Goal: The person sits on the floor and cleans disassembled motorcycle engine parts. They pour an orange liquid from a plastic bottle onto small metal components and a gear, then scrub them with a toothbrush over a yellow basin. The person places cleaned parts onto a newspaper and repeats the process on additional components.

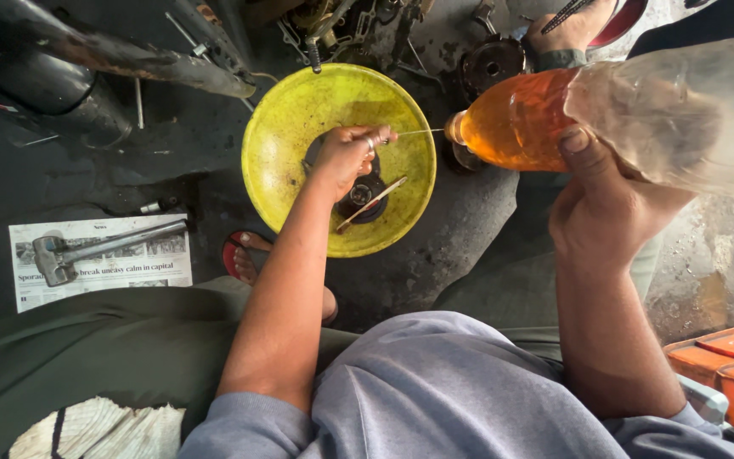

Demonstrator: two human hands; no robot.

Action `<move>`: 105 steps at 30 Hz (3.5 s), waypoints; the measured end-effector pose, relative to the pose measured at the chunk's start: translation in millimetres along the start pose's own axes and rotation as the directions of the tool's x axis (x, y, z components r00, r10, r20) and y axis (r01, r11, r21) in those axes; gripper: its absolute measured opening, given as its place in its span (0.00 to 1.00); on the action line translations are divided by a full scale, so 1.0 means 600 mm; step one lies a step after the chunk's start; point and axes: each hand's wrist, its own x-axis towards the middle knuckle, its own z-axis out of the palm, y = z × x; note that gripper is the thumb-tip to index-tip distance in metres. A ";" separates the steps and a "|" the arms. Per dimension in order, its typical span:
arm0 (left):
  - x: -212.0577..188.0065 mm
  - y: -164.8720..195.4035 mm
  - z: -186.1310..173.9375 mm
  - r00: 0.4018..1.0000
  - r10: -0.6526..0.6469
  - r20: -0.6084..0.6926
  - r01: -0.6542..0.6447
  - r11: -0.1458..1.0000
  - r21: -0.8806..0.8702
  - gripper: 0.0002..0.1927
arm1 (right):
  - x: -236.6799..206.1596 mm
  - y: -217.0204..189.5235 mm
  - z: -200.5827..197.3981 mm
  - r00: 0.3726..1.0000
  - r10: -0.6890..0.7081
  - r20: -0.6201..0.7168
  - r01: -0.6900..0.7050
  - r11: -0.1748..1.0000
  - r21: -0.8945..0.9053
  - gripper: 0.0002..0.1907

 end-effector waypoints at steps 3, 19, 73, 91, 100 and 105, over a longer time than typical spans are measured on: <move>0.014 -0.016 -0.015 0.993 0.020 0.120 0.007 0.975 -0.221 0.10 | -0.004 -0.001 0.002 1.000 0.005 0.007 -0.005 1.000 -0.001 0.32; -0.002 -0.001 -0.025 0.950 0.118 0.290 0.089 0.787 -0.611 0.06 | -0.032 0.000 -0.008 0.998 0.022 0.053 -0.022 1.000 -0.013 0.33; 0.031 -0.030 -0.011 0.966 -0.085 0.245 0.174 0.913 -0.370 0.43 | -0.014 0.020 0.003 0.999 -0.011 0.042 0.010 0.999 0.038 0.33; 0.018 -0.013 -0.015 0.967 -0.073 0.245 0.172 0.895 -0.412 0.43 | -0.010 0.018 0.002 0.997 0.068 0.032 -0.070 0.995 0.065 0.30; 0.018 -0.010 -0.005 0.957 -0.090 0.276 0.202 0.889 -0.410 0.42 | -0.012 0.019 0.022 0.992 0.076 0.098 -0.090 0.985 0.148 0.30; 0.020 -0.015 -0.006 0.957 -0.128 0.261 0.221 0.903 -0.368 0.21 | 0.024 0.047 -0.007 0.985 0.151 0.086 -0.160 0.980 0.118 0.24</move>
